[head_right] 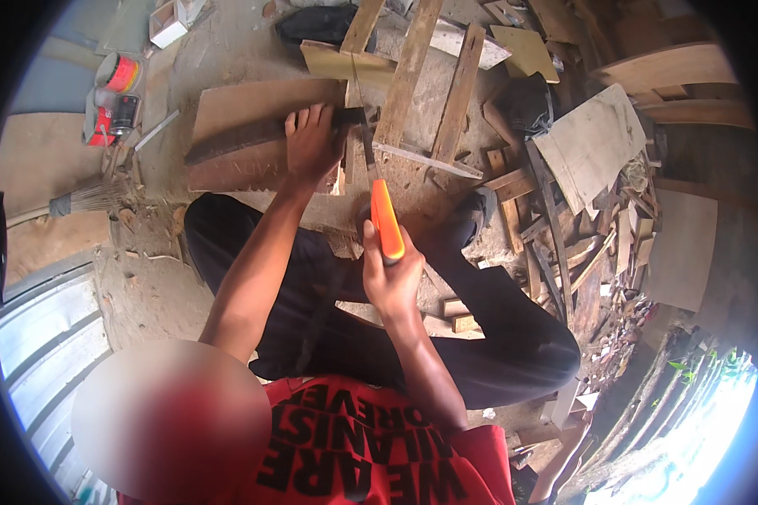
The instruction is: The person uses a hand saw to cut a piece of wood placed on a wooden pallet. After cutting, they inspect the cut piece and handle other wood scraps on the floor.
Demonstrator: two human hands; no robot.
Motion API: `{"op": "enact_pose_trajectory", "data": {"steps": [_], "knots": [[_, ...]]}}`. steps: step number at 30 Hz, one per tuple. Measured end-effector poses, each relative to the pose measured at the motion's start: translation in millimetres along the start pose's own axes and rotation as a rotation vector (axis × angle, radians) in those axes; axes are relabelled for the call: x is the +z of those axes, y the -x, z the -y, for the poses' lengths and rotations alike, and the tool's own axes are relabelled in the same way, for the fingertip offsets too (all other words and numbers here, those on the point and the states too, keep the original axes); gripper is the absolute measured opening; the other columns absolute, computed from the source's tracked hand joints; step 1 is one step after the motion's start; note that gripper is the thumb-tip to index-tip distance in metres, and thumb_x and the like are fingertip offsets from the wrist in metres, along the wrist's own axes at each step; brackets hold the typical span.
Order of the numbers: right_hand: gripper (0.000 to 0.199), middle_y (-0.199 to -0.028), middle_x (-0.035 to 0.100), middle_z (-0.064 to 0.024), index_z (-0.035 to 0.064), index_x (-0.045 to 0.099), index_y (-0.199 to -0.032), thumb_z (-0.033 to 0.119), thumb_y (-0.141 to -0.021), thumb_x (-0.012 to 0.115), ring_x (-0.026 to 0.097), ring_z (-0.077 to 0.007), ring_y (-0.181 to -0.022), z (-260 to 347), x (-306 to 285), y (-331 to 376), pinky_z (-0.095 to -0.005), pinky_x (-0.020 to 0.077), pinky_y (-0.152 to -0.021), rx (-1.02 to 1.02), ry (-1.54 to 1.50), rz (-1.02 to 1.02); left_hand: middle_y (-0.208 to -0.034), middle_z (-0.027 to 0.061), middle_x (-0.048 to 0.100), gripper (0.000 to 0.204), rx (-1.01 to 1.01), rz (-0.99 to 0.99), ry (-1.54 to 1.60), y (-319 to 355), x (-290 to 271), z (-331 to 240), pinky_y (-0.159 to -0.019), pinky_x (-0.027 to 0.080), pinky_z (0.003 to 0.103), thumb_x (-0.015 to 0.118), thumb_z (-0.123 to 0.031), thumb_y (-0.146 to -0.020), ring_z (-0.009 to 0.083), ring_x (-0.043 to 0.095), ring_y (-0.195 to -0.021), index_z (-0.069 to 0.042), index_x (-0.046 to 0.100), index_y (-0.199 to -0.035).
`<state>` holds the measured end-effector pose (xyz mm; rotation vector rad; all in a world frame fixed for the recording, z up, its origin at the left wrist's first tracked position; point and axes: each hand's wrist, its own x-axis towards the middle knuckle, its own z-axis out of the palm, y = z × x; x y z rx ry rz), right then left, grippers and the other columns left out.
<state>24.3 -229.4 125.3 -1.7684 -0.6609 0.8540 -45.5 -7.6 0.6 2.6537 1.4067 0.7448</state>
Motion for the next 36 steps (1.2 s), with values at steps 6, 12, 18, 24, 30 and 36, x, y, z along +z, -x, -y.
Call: {"op": "enact_pose_trajectory", "data": {"steps": [6, 12, 18, 24, 30, 36], "knots": [[0.021, -0.06, 0.055, -0.0059, -0.0009, 0.059, -0.089, 0.019, -0.094, 0.065, 0.053, -0.0086, -0.053, -6.5, -17.0, 44.3, -0.0284, 0.0435, -0.05, -0.155, 0.045, -0.011, -0.114, 0.009, 0.061, 0.047, 0.02, -0.071, 0.002, 1.0, 6.7, 1.7, -0.105, 0.033, 0.047, 0.062, -0.044, -0.092, 0.0273, 0.054, -0.111, -0.007, 0.06, -0.12], [0.025, -0.056, 0.054, -0.0046, -0.0057, 0.059, -0.09, 0.018, -0.092, 0.065, 0.055, -0.0066, -0.051, 5.3, -62.5, 107.4, -0.0248, 0.0418, -0.046, -0.065, 0.162, 0.017, -0.116, 0.0093, 0.061, 0.048, 0.022, -0.051, 0.01, 2.6, -1.5, 0.4, -0.105, 0.032, 0.047, 0.062, -0.046, -0.092, 0.027, 0.054, -0.112, -0.007, 0.06, -0.121], [0.024, -0.063, 0.057, -0.0043, -0.0036, 0.058, -0.088, 0.018, -0.097, 0.064, 0.051, -0.0061, -0.059, 18.6, -12.0, 0.3, -0.0276, 0.0439, -0.053, -0.014, 0.077, 0.031, -0.116, 0.009, 0.06, 0.047, 0.0, -0.022, 0.013, 0.2, 2.9, 0.3, -0.104, 0.033, 0.047, 0.061, -0.046, -0.092, 0.0267, 0.054, -0.112, -0.007, 0.06, -0.118], [0.025, -0.063, 0.059, -0.0088, -0.0025, 0.06, -0.087, 0.02, -0.095, 0.068, 0.055, -0.0091, -0.059, 6.4, -10.9, 18.7, -0.029, 0.0464, -0.056, -0.1, 0.085, -0.023, -0.117, 0.0078, 0.058, 0.046, 0.06, 0.037, 0.047, 4.5, -3.0, -4.4, -0.105, 0.034, 0.048, 0.063, -0.046, -0.091, 0.0265, 0.053, -0.112, -0.008, 0.059, -0.118], [0.024, -0.058, 0.056, -0.0097, -0.001, 0.06, -0.086, 0.02, -0.095, 0.067, 0.054, -0.0119, -0.052, -16.1, -11.1, 11.4, -0.0309, 0.0442, -0.05, -0.112, 0.142, 0.02, -0.12, 0.0085, 0.057, 0.045, 0.076, 0.025, 0.085, 3.2, -1.2, -2.9, -0.106, 0.034, 0.047, 0.064, -0.04, -0.091, 0.0273, 0.053, -0.113, -0.008, 0.057, -0.123], [0.017, -0.055, 0.052, -0.0064, 0.0008, 0.059, -0.081, 0.011, -0.093, 0.065, 0.049, -0.0112, -0.048, -75.5, -1.2, 4.4, -0.0297, 0.0411, -0.047, -0.243, 0.08, 0.05, -0.121, 0.0105, 0.057, 0.048, 0.083, -0.023, 0.005, 4.3, 7.6, 5.8, -0.106, 0.033, 0.046, 0.068, -0.032, -0.089, 0.0292, 0.052, -0.114, -0.005, 0.055, -0.127]]}}
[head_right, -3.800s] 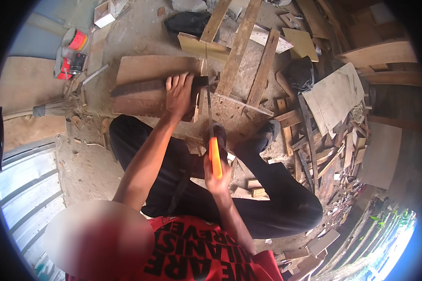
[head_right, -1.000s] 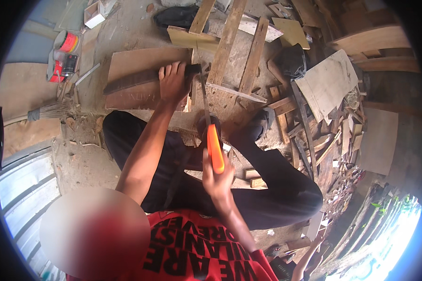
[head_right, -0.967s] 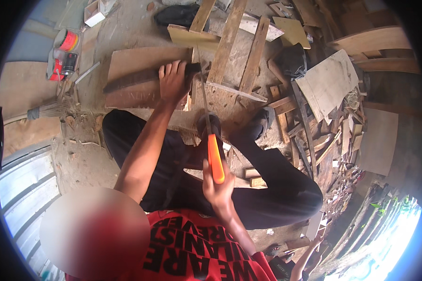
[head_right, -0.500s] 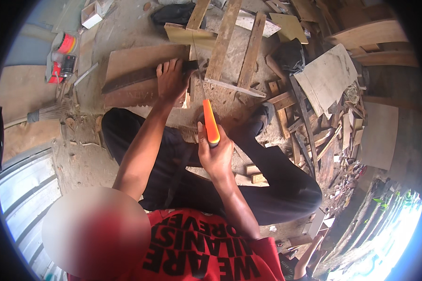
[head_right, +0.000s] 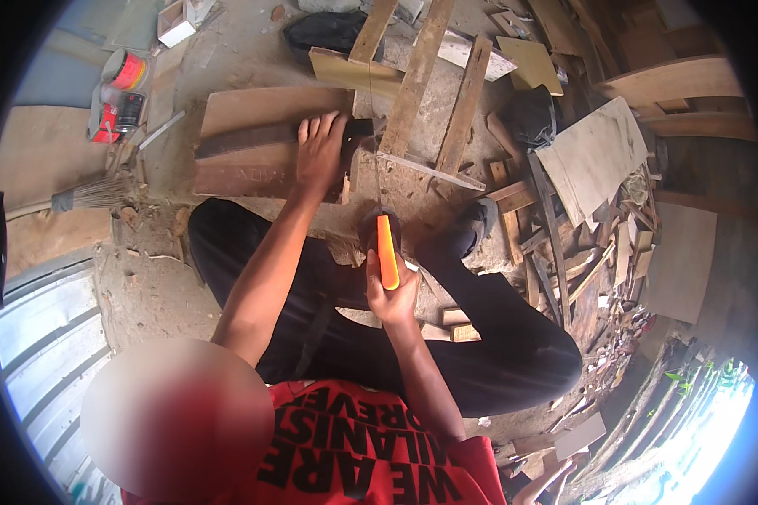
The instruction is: The person uses a hand saw to cut a piece of wood placed on a wooden pallet. After cutting, they inspect the cut piece and handle other wood scraps on the floor.
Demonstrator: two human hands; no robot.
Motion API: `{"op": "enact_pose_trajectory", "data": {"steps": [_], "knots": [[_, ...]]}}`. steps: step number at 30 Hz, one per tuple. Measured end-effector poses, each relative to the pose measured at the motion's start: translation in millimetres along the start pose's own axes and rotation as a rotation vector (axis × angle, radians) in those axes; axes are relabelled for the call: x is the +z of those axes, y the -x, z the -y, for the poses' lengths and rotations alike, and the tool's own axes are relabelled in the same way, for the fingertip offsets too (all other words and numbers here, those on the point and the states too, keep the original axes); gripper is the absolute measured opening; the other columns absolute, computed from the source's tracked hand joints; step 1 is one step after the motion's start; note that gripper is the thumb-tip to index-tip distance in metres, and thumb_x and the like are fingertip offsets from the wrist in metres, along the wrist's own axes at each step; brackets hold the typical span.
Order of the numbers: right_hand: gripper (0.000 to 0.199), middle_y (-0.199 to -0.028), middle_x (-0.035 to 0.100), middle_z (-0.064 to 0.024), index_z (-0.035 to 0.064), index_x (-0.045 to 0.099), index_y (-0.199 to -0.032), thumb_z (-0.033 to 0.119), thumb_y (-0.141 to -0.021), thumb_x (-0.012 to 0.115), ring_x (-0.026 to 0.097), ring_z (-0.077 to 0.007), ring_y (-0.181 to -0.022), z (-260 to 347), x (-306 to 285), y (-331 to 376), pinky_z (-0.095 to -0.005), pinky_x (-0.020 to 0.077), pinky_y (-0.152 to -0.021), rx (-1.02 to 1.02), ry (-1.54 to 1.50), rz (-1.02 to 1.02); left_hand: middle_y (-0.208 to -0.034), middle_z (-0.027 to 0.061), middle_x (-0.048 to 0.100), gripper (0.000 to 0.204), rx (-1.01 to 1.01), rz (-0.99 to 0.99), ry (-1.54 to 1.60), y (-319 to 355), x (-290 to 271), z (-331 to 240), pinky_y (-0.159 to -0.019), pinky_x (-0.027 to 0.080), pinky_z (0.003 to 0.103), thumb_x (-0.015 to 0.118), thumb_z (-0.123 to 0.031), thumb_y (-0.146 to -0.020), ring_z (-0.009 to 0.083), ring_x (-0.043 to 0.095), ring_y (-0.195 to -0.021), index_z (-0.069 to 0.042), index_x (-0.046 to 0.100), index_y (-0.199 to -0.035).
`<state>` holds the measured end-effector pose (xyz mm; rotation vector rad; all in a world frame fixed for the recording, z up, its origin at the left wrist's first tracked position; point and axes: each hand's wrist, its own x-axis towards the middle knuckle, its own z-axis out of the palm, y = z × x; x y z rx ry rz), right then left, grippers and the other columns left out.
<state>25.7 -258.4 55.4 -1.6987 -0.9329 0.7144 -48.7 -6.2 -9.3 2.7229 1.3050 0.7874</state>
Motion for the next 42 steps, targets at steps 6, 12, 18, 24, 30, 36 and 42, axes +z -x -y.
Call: {"op": "enact_pose_trajectory", "data": {"steps": [6, 12, 18, 24, 30, 36, 42], "knots": [[0.024, -0.059, 0.048, 0.0037, 0.0006, 0.055, -0.073, 0.008, -0.094, 0.064, 0.044, -0.003, -0.058, -28.1, 19.9, 0.6, -0.0252, 0.0379, -0.049, -0.078, -0.237, -0.064, -0.117, 0.0106, 0.059, 0.039, 0.008, -0.068, 0.036, -11.8, -9.3, -8.2, -0.104, 0.034, 0.043, 0.063, -0.029, -0.092, 0.0274, 0.054, -0.109, -0.005, 0.059, -0.122], [0.022, -0.054, 0.05, -0.0033, 0.0005, 0.056, -0.073, 0.006, -0.091, 0.067, 0.043, -0.006, -0.052, -0.7, 29.9, -10.3, -0.0284, 0.0385, -0.048, -0.046, -0.102, -0.118, -0.126, 0.0145, 0.059, 0.057, -0.218, -0.016, 0.136, -45.4, 10.8, 14.1, -0.106, 0.035, 0.052, 0.043, -0.054, -0.101, 0.0322, 0.056, -0.119, -0.003, 0.059, -0.122], [0.022, -0.054, 0.05, -0.0094, -0.0002, 0.056, -0.073, 0.008, -0.091, 0.067, 0.043, -0.0119, -0.048, 13.1, 28.9, -11.3, -0.0314, 0.0396, -0.048, -0.007, -0.11, -0.118, -0.132, 0.0229, 0.06, 0.065, -0.393, 0.543, 0.021, -95.5, -5.5, 110.4, -0.107, 0.04, 0.047, 0.043, -0.06, -0.098, 0.0392, 0.056, -0.124, -0.007, 0.06, -0.131], [0.023, -0.055, 0.05, -0.0048, 0.0003, 0.057, -0.074, 0.01, -0.092, 0.067, 0.044, -0.0081, -0.05, 22.1, 26.4, -6.8, -0.0298, 0.0382, -0.048, -0.011, -0.144, -0.149, -0.126, 0.023, 0.065, 0.071, -0.317, 0.657, 0.231, -100.5, -7.9, 150.3, -0.101, 0.046, 0.042, 0.061, -0.061, -0.09, 0.0358, 0.061, -0.12, 0.001, 0.065, -0.125], [0.028, -0.056, 0.05, 0.0019, 0.0009, 0.055, -0.071, 0.012, -0.095, 0.066, 0.042, -0.0043, -0.054, 47.7, 17.8, -1.8, -0.0263, 0.034, -0.047, 0.138, -0.23, -0.127, -0.126, 0.0237, 0.065, 0.073, -0.331, 0.617, 0.301, -85.7, -23.8, 160.4, -0.102, 0.046, 0.042, 0.062, -0.062, -0.089, 0.0357, 0.061, -0.12, 0.002, 0.065, -0.125], [0.028, -0.055, 0.05, -0.001, 0.0003, 0.055, -0.071, 0.013, -0.094, 0.065, 0.043, -0.0055, -0.053, 61.6, 20.0, -3.4, -0.0288, 0.0358, -0.048, 0.09, -0.161, -0.079, -0.123, 0.0259, 0.065, 0.082, -0.357, 0.496, 0.095, -82.3, -64.8, 178.5, -0.102, 0.046, 0.047, 0.045, -0.072, -0.092, 0.0406, 0.06, -0.119, 0.002, 0.067, -0.121], [0.027, -0.055, 0.05, -0.0033, -0.0001, 0.055, -0.072, 0.013, -0.093, 0.066, 0.044, -0.0072, -0.053, 60.9, 15.9, -3.6, -0.0299, 0.0381, -0.049, 0.135, -0.134, -0.06, -0.115, 0.0282, 0.066, 0.093, -0.425, 0.617, -0.092, -95.1, -83.6, 157.0, -0.099, 0.047, 0.051, 0.031, -0.08, -0.09, 0.0439, 0.061, -0.114, 0.002, 0.07, -0.112]]}}
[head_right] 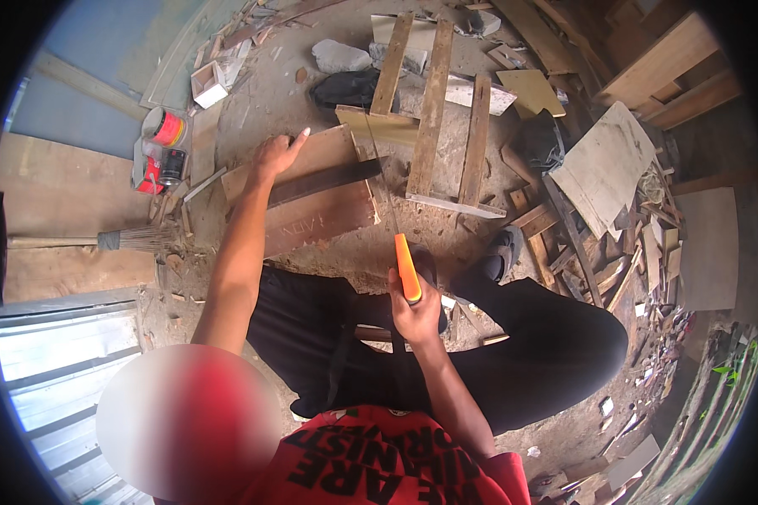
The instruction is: The person uses a hand saw to cut a piece of wood placed on a wooden pallet. After cutting, they inspect the cut piece and handle other wood scraps on the floor.
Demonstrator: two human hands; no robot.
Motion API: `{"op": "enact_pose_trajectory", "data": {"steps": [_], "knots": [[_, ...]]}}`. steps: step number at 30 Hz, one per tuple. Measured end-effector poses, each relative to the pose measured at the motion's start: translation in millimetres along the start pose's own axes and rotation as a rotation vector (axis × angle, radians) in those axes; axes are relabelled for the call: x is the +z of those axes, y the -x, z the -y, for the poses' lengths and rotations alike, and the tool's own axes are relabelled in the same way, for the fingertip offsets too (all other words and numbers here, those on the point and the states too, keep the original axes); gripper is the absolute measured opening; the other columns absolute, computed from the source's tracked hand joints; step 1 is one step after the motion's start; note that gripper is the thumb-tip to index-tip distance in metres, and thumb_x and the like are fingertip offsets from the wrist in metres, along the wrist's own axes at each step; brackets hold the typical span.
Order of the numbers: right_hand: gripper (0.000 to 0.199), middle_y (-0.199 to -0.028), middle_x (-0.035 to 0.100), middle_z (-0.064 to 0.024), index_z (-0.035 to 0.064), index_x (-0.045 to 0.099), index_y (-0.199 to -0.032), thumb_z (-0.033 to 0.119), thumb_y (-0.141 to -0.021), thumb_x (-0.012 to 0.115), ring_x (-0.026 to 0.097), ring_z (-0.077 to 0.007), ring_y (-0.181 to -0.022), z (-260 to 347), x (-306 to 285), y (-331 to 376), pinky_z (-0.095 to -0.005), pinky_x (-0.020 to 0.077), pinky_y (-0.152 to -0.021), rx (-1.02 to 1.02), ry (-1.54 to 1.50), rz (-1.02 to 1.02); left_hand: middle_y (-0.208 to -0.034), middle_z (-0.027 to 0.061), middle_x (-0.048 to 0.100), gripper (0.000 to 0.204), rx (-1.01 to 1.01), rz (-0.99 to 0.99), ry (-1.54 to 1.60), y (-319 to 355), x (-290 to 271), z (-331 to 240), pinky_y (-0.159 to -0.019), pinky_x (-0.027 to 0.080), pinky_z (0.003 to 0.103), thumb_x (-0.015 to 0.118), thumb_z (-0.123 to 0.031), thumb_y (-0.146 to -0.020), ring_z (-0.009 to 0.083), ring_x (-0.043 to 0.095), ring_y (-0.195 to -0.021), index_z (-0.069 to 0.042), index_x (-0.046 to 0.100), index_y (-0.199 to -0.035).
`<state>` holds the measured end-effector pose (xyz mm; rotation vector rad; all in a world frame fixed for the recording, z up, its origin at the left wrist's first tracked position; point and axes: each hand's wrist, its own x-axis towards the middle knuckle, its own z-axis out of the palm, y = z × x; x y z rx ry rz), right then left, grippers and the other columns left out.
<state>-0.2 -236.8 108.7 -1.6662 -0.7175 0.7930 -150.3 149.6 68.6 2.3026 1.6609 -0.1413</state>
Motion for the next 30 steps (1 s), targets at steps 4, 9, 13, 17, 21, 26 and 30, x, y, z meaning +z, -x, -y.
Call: {"op": "enact_pose_trajectory", "data": {"steps": [4, 9, 13, 17, 21, 26, 30], "knots": [[0.027, -0.055, 0.05, -0.0034, -0.0003, 0.055, -0.072, 0.013, -0.093, 0.066, 0.044, -0.0071, -0.054, 4.9, 1.5, 0.2, -0.0297, 0.0381, -0.049, -0.032, -0.005, -0.016, -0.112, 0.0296, 0.067, 0.096, -0.052, 0.011, 0.016, -9.8, 2.5, -3.7, -0.097, 0.048, 0.05, 0.031, -0.082, -0.088, 0.0433, 0.062, -0.112, 0.003, 0.071, -0.109], [0.028, -0.056, 0.05, -0.0036, -0.0009, 0.056, -0.072, 0.015, -0.092, 0.067, 0.045, -0.0072, -0.055, 33.8, -1.8, 10.5, -0.0305, 0.0388, -0.05, 0.013, 0.057, 0.01, -0.109, 0.0306, 0.067, 0.098, -0.002, -0.01, 0.035, -0.9, 54.1, 33.3, -0.095, 0.049, 0.05, 0.033, -0.084, -0.086, 0.0441, 0.063, -0.111, 0.004, 0.072, -0.107], [0.028, -0.055, 0.05, -0.0056, -0.0011, 0.056, -0.072, 0.016, -0.092, 0.068, 0.045, -0.0081, -0.055, 16.1, -0.4, 38.8, -0.0309, 0.0404, -0.051, 0.059, 0.003, -0.02, -0.108, 0.0319, 0.067, 0.097, 0.117, 0.195, -0.028, 32.1, 52.1, 17.6, -0.095, 0.049, 0.051, 0.033, -0.082, -0.088, 0.045, 0.064, -0.109, 0.006, 0.071, -0.105], [0.029, -0.054, 0.05, -0.0077, -0.0016, 0.055, -0.07, 0.014, -0.091, 0.068, 0.043, -0.0081, -0.053, 22.8, 5.9, 42.7, -0.0316, 0.0388, -0.049, 0.002, 0.078, -0.006, -0.105, 0.0286, 0.069, 0.081, 0.125, 0.144, -0.052, 43.5, 50.1, 24.2, -0.091, 0.05, 0.05, 0.038, -0.072, -0.093, 0.0434, 0.065, -0.104, 0.002, 0.071, -0.102], [0.029, -0.054, 0.048, -0.0051, -0.0019, 0.054, -0.07, 0.011, -0.092, 0.067, 0.041, -0.0058, -0.055, 20.6, 10.7, 38.5, -0.0293, 0.0377, -0.049, 0.029, 0.053, 0.017, -0.096, 0.0192, 0.07, 0.052, 0.397, -0.387, 0.181, 52.8, 62.1, 2.4, -0.083, 0.051, 0.049, 0.049, -0.053, -0.099, 0.0395, 0.067, -0.091, -0.005, 0.067, -0.094], [0.026, -0.056, 0.048, -0.0023, -0.0016, 0.055, -0.071, 0.008, -0.091, 0.067, 0.041, -0.0037, -0.059, -7.4, 7.1, 40.0, -0.0274, 0.0376, -0.05, 0.032, -0.014, 0.08, -0.089, 0.0129, 0.068, 0.031, 0.322, -0.427, 0.301, 96.5, 87.2, -69.3, -0.077, 0.052, 0.044, 0.057, -0.034, -0.097, 0.0312, 0.066, -0.087, -0.005, 0.063, -0.087], [0.024, -0.058, 0.05, 0.0007, -0.0004, 0.055, -0.071, 0.007, -0.091, 0.066, 0.043, -0.0028, -0.06, 0.4, 7.1, 39.5, -0.0262, 0.039, -0.051, 0.044, -0.027, 0.138, -0.09, 0.0117, 0.067, 0.025, 0.323, -0.592, 0.158, 101.2, 102.5, -70.7, -0.077, 0.052, 0.043, 0.06, -0.029, -0.093, 0.0305, 0.066, -0.088, -0.006, 0.063, -0.085]]}}
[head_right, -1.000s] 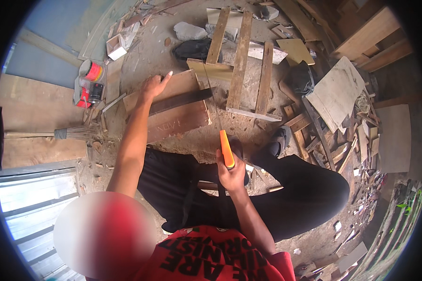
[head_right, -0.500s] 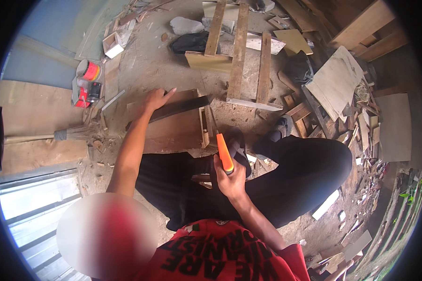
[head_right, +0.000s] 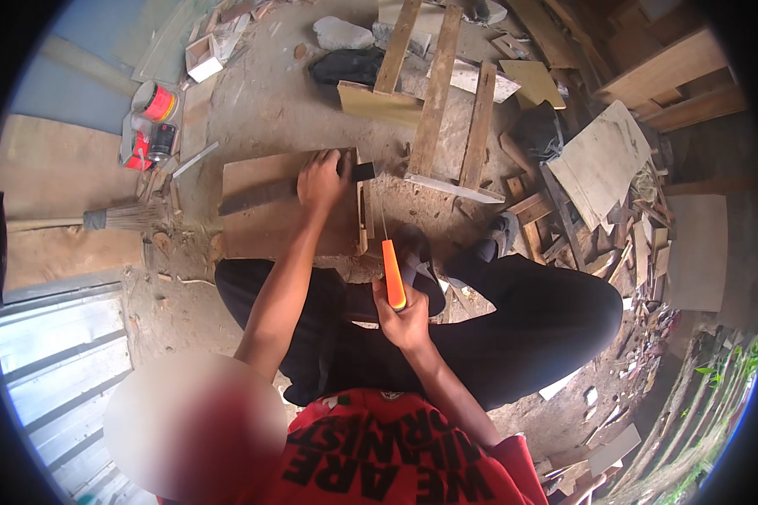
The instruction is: The person uses a hand saw to cut a piece of wood placed on a wooden pallet. After cutting, they inspect the cut piece and handle other wood scraps on the floor.
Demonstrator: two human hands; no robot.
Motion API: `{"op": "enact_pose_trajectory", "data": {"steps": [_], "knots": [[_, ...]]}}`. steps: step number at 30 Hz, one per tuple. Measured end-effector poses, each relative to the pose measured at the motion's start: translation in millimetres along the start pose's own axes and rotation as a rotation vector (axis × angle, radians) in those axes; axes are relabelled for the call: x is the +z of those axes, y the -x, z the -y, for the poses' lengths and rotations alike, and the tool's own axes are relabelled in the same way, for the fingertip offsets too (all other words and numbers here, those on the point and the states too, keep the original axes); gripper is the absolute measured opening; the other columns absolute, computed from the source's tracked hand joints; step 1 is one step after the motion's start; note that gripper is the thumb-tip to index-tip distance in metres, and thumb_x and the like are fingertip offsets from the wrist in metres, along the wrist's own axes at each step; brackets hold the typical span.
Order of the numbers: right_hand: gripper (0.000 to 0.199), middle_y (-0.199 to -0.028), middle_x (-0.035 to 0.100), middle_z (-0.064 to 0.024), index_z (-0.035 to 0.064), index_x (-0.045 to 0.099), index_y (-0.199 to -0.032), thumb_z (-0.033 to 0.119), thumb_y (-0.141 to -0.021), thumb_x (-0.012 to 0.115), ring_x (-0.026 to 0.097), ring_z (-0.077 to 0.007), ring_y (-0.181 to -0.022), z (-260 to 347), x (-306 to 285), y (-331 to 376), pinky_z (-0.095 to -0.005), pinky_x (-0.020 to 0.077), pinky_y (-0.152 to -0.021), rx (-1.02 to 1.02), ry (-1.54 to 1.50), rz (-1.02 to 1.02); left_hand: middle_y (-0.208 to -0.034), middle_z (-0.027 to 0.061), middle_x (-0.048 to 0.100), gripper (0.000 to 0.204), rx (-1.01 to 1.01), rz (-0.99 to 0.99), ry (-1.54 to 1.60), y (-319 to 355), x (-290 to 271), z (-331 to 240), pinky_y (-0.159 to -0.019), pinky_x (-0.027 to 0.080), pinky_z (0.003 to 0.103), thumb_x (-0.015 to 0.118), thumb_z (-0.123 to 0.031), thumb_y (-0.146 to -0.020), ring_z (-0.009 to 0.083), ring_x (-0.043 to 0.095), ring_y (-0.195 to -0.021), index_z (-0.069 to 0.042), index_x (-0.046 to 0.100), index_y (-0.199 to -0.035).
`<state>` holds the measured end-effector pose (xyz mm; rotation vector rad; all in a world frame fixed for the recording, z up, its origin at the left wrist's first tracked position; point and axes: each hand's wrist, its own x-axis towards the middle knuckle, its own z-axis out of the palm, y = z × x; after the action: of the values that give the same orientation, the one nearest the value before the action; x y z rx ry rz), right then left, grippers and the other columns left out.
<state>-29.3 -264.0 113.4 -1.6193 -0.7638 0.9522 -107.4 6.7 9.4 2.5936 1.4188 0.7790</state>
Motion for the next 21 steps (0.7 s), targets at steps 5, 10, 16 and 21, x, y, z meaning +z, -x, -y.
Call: {"op": "enact_pose_trajectory", "data": {"steps": [5, 10, 16, 21], "knots": [[0.02, -0.059, 0.049, 0.0019, -0.0002, 0.058, -0.075, 0.007, -0.091, 0.066, 0.043, -0.0017, -0.063, -4.7, 9.9, -6.4, -0.0248, 0.0389, -0.053, -0.024, -0.093, -0.019, -0.093, 0.0102, 0.067, 0.025, 0.005, 0.057, 0.045, -11.2, -3.8, 2.1, -0.082, 0.05, 0.043, 0.062, -0.032, -0.092, 0.0298, 0.064, -0.093, -0.007, 0.063, -0.087], [0.018, -0.062, 0.051, 0.0041, -0.0017, 0.064, -0.085, 0.013, -0.093, 0.068, 0.044, -0.0017, -0.064, -5.6, 7.3, -9.1, -0.0244, 0.0397, -0.055, -0.048, -0.029, -0.005, -0.119, 0.0104, 0.062, 0.04, 0.096, 0.017, 0.196, -2.7, -28.0, 0.4, -0.101, 0.04, 0.051, 0.072, -0.041, -0.084, 0.0328, 0.054, -0.119, -0.009, 0.064, -0.107], [0.019, -0.062, 0.056, -0.0012, -0.0015, 0.068, -0.09, 0.017, -0.092, 0.07, 0.049, -0.0046, -0.062, -1.8, 4.8, -1.4, -0.0277, 0.0431, -0.056, -0.006, -0.069, -0.042, -0.162, 0.0131, 0.024, 0.1, 0.283, 0.438, 0.033, 70.6, -80.4, 3.1, -0.121, 0.008, 0.059, 0.085, -0.058, -0.061, 0.0335, 0.017, -0.151, -0.008, 0.049, -0.141], [0.023, -0.063, 0.048, 0.006, -0.0007, 0.059, -0.078, 0.013, -0.094, 0.068, 0.041, -0.0031, -0.061, -11.7, 10.6, 2.6, -0.026, 0.0358, -0.053, -0.071, -0.054, -0.035, -0.164, 0.0132, 0.019, 0.117, 0.318, 0.544, -0.077, 90.4, -74.1, -13.7, -0.121, 0.002, 0.062, 0.084, -0.057, -0.06, 0.0278, 0.013, -0.153, -0.007, 0.033, -0.153]]}}
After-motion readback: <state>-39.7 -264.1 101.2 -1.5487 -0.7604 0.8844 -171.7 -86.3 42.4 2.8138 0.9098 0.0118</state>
